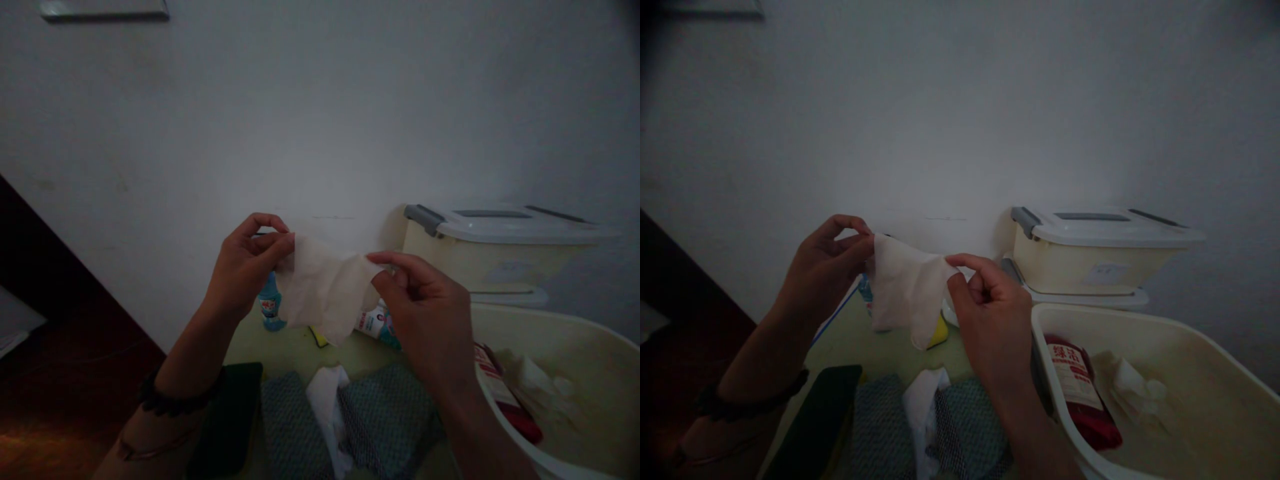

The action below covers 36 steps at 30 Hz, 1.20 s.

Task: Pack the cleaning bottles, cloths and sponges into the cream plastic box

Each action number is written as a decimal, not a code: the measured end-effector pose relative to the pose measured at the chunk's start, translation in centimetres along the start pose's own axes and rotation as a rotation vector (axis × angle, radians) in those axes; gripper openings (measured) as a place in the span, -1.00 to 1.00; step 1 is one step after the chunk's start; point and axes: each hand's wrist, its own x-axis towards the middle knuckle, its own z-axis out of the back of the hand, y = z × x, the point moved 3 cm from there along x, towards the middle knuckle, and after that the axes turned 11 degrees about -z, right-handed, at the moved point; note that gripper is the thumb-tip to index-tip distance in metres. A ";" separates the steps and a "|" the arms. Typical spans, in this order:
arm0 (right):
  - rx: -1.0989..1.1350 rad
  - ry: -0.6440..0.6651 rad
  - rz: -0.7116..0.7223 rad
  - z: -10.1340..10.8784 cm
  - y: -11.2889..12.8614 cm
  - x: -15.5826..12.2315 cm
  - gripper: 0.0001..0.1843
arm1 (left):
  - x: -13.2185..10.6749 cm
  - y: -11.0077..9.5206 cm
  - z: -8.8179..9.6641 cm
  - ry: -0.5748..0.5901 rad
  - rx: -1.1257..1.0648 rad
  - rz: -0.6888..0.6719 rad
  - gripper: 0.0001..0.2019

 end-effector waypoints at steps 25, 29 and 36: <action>0.497 0.271 -0.225 -0.8 -1.3 0.6 -0.75 | 0.0 -0.2 0.1 -0.023 0.063 -0.047 -0.84; 0.438 0.226 -0.186 -0.7 -1.2 0.6 -0.83 | 0.1 -0.1 0.2 0.006 0.061 -0.034 -0.84; 0.448 0.228 -0.200 -0.8 -1.5 0.6 -0.77 | 0.2 0.0 0.2 0.017 0.067 -0.042 -0.81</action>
